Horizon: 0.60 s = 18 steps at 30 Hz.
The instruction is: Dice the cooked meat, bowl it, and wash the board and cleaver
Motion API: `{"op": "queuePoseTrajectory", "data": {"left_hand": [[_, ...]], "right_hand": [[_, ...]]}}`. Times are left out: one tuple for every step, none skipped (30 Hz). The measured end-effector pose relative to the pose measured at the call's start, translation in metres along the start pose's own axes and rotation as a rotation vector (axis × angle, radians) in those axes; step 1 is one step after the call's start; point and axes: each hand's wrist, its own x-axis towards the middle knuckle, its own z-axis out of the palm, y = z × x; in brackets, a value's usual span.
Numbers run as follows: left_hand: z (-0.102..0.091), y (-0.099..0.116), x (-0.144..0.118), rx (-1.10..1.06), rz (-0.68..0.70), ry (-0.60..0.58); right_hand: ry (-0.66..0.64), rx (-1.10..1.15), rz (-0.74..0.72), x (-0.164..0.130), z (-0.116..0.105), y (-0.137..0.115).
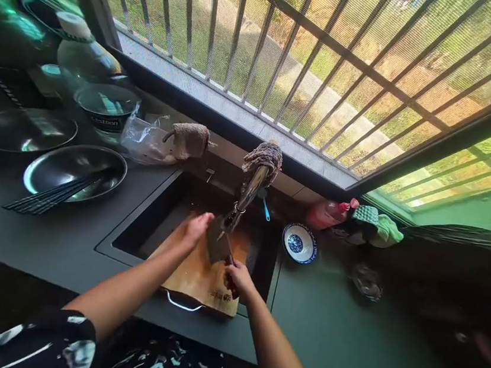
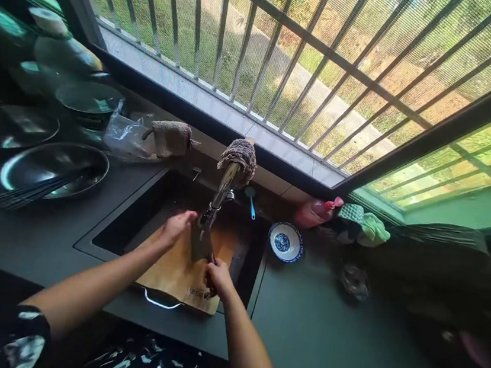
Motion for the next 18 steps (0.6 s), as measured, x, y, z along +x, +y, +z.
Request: {"op": "queuePoseTrajectory", "data": {"left_hand": [[0.01, 0.002, -0.015, 0.003, 0.036, -0.074], [0.019, 0.004, -0.028, 0.013, 0.076, -0.148], [0.027, 0.005, -0.04, 0.044, 0.134, -0.228], [0.033, 0.005, -0.049, 0.122, 0.225, -0.333], [0.037, 0.005, -0.055, 0.205, 0.295, -0.417], [0.037, 0.005, -0.057, 0.296, 0.348, -0.486], [0.036, 0.004, -0.055, 0.385, 0.378, -0.531], [0.034, 0.003, -0.051, 0.455, 0.388, -0.546], [0.031, 0.003, -0.045, 0.509, 0.394, -0.547], [0.028, 0.002, -0.038, 0.546, 0.407, -0.536], [0.026, 0.002, -0.03, 0.569, 0.428, -0.519], [0.025, 0.002, -0.022, 0.578, 0.449, -0.5], [0.024, 0.003, -0.013, 0.581, 0.466, -0.483], [0.024, 0.003, -0.005, 0.582, 0.468, -0.469], [0.024, 0.004, 0.002, 0.587, 0.454, -0.461], [0.024, 0.005, 0.009, 0.595, 0.429, -0.456], [0.023, 0.007, 0.016, 0.606, 0.394, -0.452], [0.022, 0.008, 0.021, 0.61, 0.357, -0.442]], "right_hand": [[-0.046, 0.155, 0.007, 0.005, 0.01, -0.002], [-0.084, 0.273, 0.002, 0.008, 0.019, -0.004], [-0.107, 0.354, -0.009, 0.009, 0.025, -0.007], [-0.116, 0.401, -0.02, 0.009, 0.029, -0.008], [-0.12, 0.427, -0.033, 0.007, 0.031, -0.009], [-0.129, 0.438, -0.047, 0.004, 0.03, -0.009], [-0.143, 0.444, -0.059, 0.0, 0.029, -0.008], [-0.163, 0.45, -0.07, -0.004, 0.026, -0.007], [-0.188, 0.461, -0.078, -0.008, 0.022, -0.006], [-0.212, 0.477, -0.086, -0.013, 0.019, -0.004], [-0.227, 0.492, -0.097, -0.017, 0.015, -0.002], [-0.235, 0.506, -0.107, -0.021, 0.012, 0.0], [-0.239, 0.518, -0.115, -0.025, 0.008, 0.002], [-0.24, 0.528, -0.119, -0.029, 0.005, 0.003], [-0.242, 0.536, -0.12, -0.033, 0.001, 0.005], [-0.245, 0.542, -0.12, -0.037, -0.003, 0.008], [-0.25, 0.544, -0.115, -0.041, -0.007, 0.011], [-0.254, 0.542, -0.11, -0.045, -0.012, 0.014]]}}
